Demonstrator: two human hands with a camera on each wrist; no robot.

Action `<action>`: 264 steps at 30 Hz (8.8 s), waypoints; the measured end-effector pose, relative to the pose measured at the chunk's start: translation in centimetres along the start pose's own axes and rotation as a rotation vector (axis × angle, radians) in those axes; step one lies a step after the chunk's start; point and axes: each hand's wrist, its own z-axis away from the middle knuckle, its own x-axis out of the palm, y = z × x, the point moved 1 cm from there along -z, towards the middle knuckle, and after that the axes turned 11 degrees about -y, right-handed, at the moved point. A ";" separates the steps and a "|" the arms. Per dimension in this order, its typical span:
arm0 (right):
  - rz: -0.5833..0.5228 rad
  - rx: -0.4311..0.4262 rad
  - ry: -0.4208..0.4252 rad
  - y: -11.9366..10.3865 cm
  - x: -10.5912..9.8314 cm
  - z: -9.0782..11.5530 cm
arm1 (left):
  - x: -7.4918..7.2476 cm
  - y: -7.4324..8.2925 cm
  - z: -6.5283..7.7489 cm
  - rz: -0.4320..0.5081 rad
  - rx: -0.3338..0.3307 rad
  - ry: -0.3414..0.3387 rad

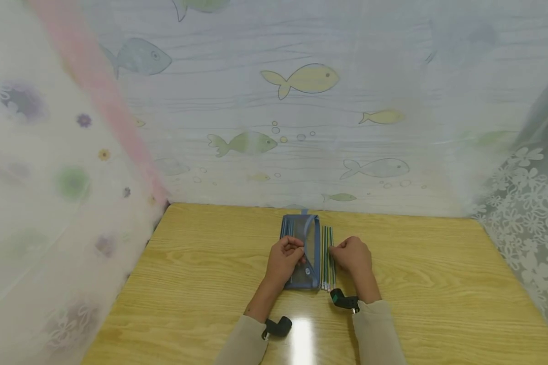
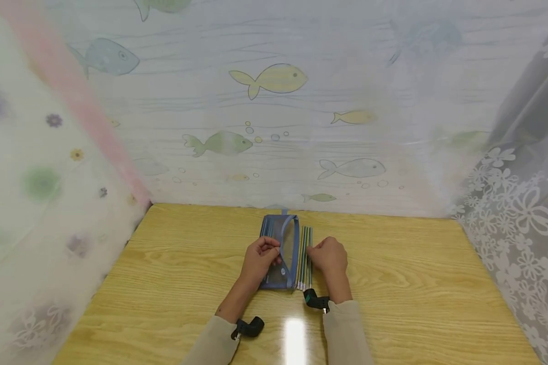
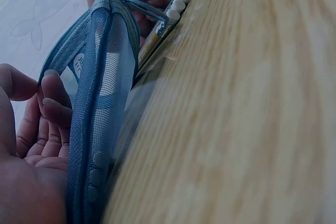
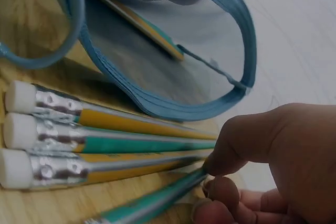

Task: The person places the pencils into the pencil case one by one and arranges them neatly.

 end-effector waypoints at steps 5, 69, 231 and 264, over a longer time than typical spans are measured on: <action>0.051 0.070 0.017 -1.0 0.4 0.6 | 0.0 -0.1 0.2 -0.001 -0.006 0.004; -0.130 -0.112 -0.104 -1.2 0.2 0.1 | 0.2 0.1 0.5 -0.045 0.012 -0.019; 0.059 0.016 0.028 0.0 0.4 0.1 | 0.5 -0.1 0.4 0.023 0.025 -0.029; 0.108 0.113 0.040 -1.2 0.8 0.2 | 0.5 0.0 0.3 0.021 0.011 -0.032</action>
